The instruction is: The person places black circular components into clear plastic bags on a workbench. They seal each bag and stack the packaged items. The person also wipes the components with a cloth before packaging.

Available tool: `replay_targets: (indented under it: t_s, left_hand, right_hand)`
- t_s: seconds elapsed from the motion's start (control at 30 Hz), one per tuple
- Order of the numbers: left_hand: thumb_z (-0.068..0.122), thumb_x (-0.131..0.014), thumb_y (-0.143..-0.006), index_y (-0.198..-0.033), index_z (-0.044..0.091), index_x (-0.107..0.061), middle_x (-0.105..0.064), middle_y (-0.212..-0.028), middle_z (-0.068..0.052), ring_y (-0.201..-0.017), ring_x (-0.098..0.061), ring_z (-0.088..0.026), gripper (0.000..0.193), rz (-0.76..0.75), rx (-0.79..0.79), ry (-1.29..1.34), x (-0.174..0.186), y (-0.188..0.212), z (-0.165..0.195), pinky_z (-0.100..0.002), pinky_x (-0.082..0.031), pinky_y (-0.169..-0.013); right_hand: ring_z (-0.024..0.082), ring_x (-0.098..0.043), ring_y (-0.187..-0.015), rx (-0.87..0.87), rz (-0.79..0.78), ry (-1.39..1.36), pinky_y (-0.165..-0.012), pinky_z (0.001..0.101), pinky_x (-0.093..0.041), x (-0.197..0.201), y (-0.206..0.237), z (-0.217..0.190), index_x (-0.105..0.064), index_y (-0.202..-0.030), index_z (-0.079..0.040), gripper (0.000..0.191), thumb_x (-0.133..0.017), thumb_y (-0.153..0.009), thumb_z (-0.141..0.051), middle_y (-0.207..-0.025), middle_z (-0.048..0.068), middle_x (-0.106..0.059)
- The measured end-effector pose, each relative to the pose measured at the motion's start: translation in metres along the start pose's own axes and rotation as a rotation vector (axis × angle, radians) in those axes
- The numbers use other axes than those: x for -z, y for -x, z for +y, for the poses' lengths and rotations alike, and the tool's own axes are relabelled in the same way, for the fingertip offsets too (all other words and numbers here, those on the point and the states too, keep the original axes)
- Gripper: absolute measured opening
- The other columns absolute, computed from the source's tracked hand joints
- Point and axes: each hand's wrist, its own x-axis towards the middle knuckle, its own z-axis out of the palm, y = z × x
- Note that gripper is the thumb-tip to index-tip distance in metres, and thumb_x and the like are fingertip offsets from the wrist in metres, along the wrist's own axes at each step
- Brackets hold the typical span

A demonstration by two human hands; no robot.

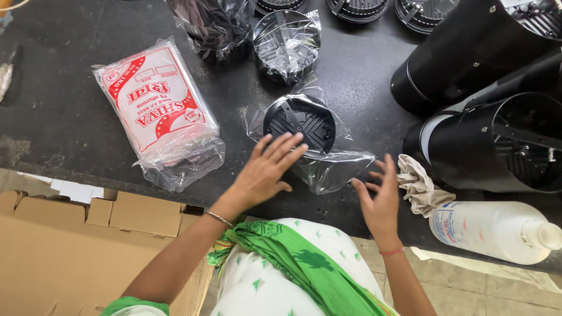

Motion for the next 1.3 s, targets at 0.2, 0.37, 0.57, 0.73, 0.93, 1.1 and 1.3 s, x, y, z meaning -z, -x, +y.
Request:
replay_targets:
  t_s: [0.2, 0.37, 0.57, 0.73, 0.93, 1.1, 1.3]
  left_hand:
    - [0.015, -0.082, -0.089, -0.115, 0.019, -0.069, -0.062, -0.144, -0.002, -0.141, -0.053, -0.020, 0.029, 0.350, -0.156, 0.200, -0.053, -0.016, 0.018, -0.044, -0.027, -0.124]
    - [0.006, -0.072, -0.089, -0.097, 0.013, -0.071, -0.075, -0.115, 0.002, -0.125, -0.067, -0.020, 0.011, 0.445, 0.073, 0.615, -0.044, -0.024, 0.011, -0.048, -0.033, -0.123]
    - [0.016, -0.067, -0.101, -0.092, 0.009, -0.072, -0.078, -0.112, 0.000, -0.130, -0.064, -0.024, 0.012, 0.469, 0.133, 0.911, -0.039, -0.028, 0.007, -0.050, -0.029, -0.125]
    - [0.025, -0.062, -0.105, -0.096, 0.010, -0.076, -0.077, -0.115, 0.000, -0.141, -0.054, -0.024, 0.022, 0.390, 0.151, 1.145, -0.040, -0.033, 0.007, -0.045, -0.038, -0.120]
    - [0.026, -0.063, -0.104, -0.097, 0.011, -0.079, -0.077, -0.117, -0.002, -0.140, -0.054, -0.026, 0.023, 0.358, 0.142, 1.101, -0.040, -0.034, 0.009, -0.044, -0.038, -0.120]
    - [0.029, -0.062, -0.104, -0.096, 0.010, -0.079, -0.076, -0.119, -0.004, -0.143, -0.050, -0.027, 0.027, 0.340, 0.141, 1.149, -0.037, -0.033, 0.006, -0.046, -0.037, -0.121]
    - [0.051, -0.075, -0.090, -0.126, 0.015, -0.071, -0.065, -0.144, -0.004, -0.147, -0.051, -0.025, 0.051, 0.278, 0.147, 1.167, -0.020, -0.031, 0.004, -0.046, -0.037, -0.126]
  right_hand:
    - [0.022, -0.071, -0.098, 0.100, -0.006, 0.080, -0.084, 0.0357, -0.056, -0.047, -0.042, 0.018, -0.055, -0.139, -0.002, 0.053, -0.080, -0.094, -0.018, -0.115, 0.014, -0.072]
    - [0.018, -0.068, -0.077, -0.067, -0.061, 0.035, -0.067, 0.0331, -0.054, -0.031, -0.071, 0.036, -0.070, -0.119, -0.002, 0.024, -0.074, -0.100, -0.016, -0.089, 0.009, -0.076]
    - [0.010, -0.067, -0.078, -0.300, -0.317, -0.637, -0.067, 0.0236, -0.055, -0.003, -0.072, 0.049, -0.053, -0.125, -0.003, 0.031, -0.066, -0.098, -0.010, -0.091, 0.007, -0.071]
    - [0.012, -0.064, -0.079, -0.179, 0.004, -0.318, -0.067, 0.0277, -0.056, -0.002, -0.043, 0.023, -0.048, -0.119, 0.002, 0.032, -0.070, -0.101, -0.014, -0.093, 0.009, -0.065]
    - [0.032, -0.065, -0.096, 0.373, -0.042, 0.246, -0.084, 0.0412, -0.053, -0.017, -0.001, -0.023, -0.064, -0.110, 0.001, 0.039, -0.081, -0.082, -0.020, -0.106, 0.015, -0.068]
    - [0.034, -0.061, -0.103, 0.310, -0.196, 0.233, -0.090, 0.0447, -0.050, -0.038, -0.024, -0.025, -0.069, -0.102, -0.002, 0.036, -0.084, -0.075, -0.020, -0.105, 0.012, -0.069]
    - [0.025, -0.062, -0.089, 0.358, -0.562, 0.103, -0.081, 0.0378, -0.051, -0.015, -0.028, -0.015, -0.078, -0.095, -0.009, 0.021, -0.084, -0.076, -0.017, -0.089, 0.006, -0.067]
